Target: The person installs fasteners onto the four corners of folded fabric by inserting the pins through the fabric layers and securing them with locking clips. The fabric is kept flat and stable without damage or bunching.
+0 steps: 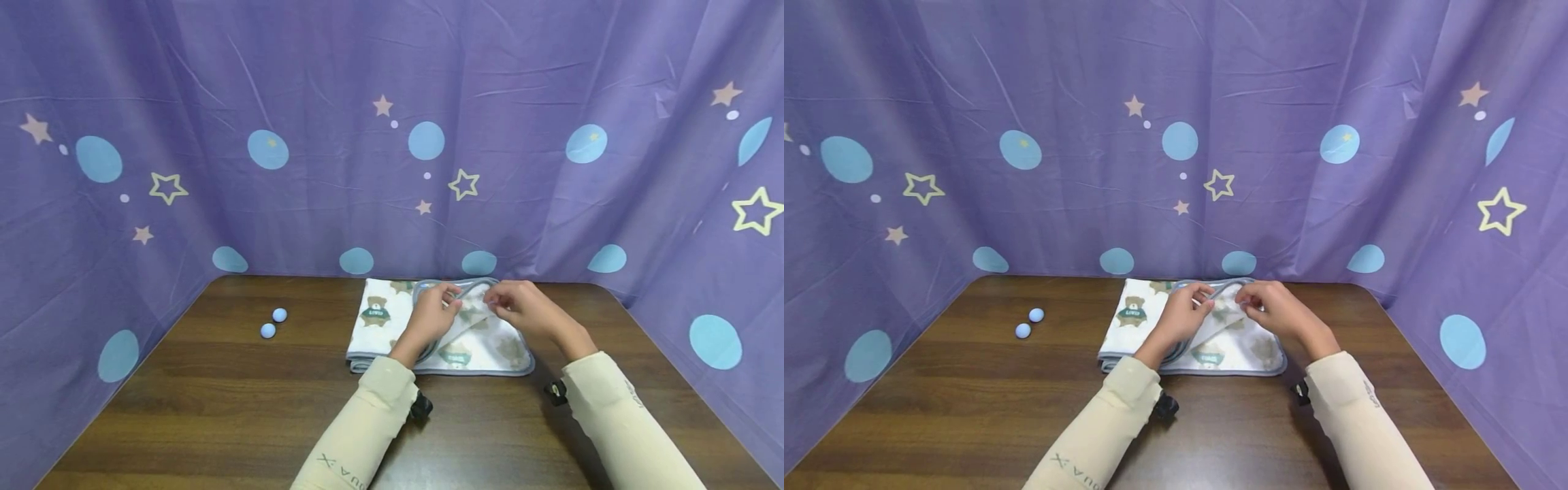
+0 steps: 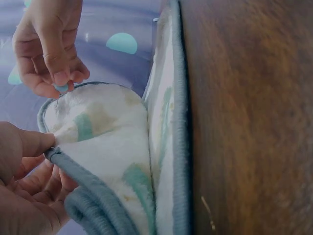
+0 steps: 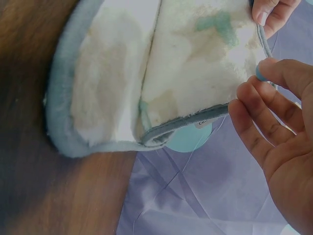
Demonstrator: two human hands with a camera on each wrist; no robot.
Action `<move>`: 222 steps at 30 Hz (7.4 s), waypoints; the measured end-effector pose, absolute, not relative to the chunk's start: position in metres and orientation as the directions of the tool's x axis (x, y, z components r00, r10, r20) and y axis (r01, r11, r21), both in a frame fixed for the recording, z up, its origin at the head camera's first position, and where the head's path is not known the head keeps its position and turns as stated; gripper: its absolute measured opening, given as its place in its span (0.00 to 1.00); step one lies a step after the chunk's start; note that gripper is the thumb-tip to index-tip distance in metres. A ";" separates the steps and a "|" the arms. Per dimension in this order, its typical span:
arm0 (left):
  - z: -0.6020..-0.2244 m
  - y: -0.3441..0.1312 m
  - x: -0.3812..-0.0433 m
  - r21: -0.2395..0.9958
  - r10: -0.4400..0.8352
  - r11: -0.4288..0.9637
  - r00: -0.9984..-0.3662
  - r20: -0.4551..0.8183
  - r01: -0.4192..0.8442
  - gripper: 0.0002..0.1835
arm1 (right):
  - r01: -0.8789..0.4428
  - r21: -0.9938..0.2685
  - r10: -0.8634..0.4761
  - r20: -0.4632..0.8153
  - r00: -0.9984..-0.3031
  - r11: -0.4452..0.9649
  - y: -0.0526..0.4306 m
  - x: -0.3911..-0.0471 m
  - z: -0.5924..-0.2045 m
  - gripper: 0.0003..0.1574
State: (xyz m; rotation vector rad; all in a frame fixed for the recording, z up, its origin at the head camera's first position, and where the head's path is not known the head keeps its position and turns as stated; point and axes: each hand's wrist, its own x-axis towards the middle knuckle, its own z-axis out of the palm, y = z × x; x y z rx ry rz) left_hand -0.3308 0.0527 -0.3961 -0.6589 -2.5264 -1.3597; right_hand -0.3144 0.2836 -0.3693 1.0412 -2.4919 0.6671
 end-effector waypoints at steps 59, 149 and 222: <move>-0.392 0.050 -0.331 0.743 0.337 0.469 -0.874 0.349 0.477 0.10 | -0.629 -0.468 -0.316 0.585 -0.747 0.621 0.271 -0.342 -0.385 0.15; -0.408 -0.284 -0.328 0.625 -0.117 0.781 -0.983 0.141 -0.003 0.25 | -0.711 -0.405 -0.407 0.612 -0.678 0.576 0.273 -0.337 -0.379 0.13; -0.348 -0.052 -0.393 0.981 0.291 0.184 -0.957 0.007 0.063 0.18 | -0.694 -0.389 -0.418 0.587 -0.694 0.606 0.270 -0.329 -0.369 0.13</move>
